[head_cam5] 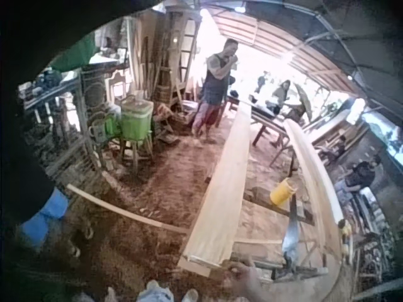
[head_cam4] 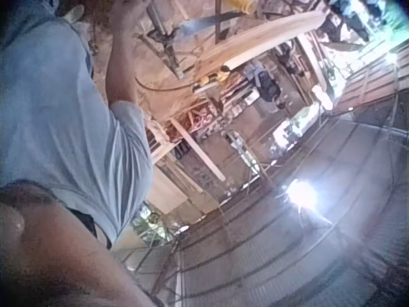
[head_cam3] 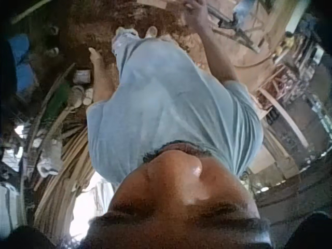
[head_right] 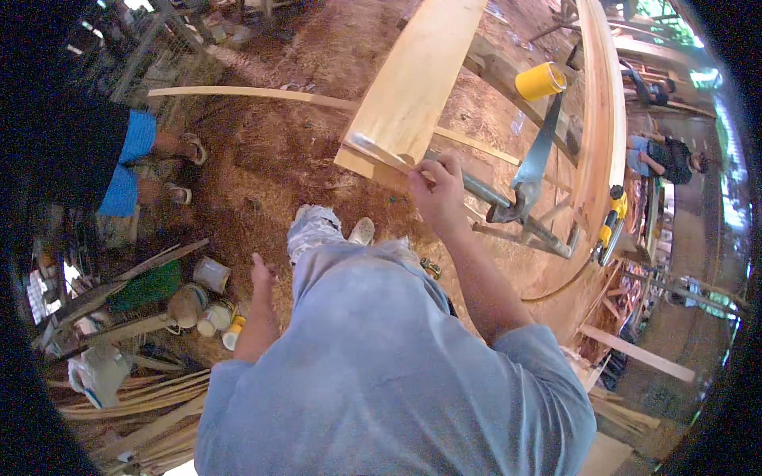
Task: The person builds a wooden frame by using a nail gun to secure joints, sawing off a protruding piece of wood with a hand saw, and applying glue to the edges with a brush.
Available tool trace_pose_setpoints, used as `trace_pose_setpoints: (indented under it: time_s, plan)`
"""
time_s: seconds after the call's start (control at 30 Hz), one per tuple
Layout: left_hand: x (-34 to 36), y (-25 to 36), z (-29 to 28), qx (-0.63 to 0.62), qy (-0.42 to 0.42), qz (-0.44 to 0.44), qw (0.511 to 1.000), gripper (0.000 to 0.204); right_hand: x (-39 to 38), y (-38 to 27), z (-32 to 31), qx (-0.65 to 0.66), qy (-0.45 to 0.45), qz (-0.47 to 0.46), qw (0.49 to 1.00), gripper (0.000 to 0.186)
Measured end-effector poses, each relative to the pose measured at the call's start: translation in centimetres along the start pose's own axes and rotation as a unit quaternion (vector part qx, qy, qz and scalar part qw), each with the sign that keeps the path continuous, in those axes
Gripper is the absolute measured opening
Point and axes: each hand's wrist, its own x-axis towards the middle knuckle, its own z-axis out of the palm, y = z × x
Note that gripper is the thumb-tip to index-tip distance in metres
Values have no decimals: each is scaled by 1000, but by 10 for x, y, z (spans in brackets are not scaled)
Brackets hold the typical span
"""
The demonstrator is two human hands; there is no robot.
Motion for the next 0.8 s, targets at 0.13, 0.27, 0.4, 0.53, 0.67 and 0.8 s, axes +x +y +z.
trace_pose_setpoints:
  time_s: [0.13, 0.27, 0.4, 0.53, 0.67, 0.8]
  plan:
    - [1, 87, -16, 72, -28, 28, 997, 86, -2, 4, -5, 59, -49, 69, 995, 16]
    - [-9, 164, -16, 80, -4, 99, 992, 89, -7, 0, -18, 85, 32, 111, 990, 15]
    - [7, 203, -10, 80, -119, 158, 977, 92, -17, -5, -29, 98, -33, 152, 983, 18]
    - [47, 203, -4, 101, -127, 128, 978, 93, -26, -11, -28, 82, -91, 173, 977, 15]
    - [76, 177, 6, 153, -137, 183, 961, 90, -25, -13, -22, 26, -69, 59, 996, 20]
    - [60, 153, 4, 89, -110, 158, 977, 92, -21, -16, -16, -6, -52, 31, 998, 20]
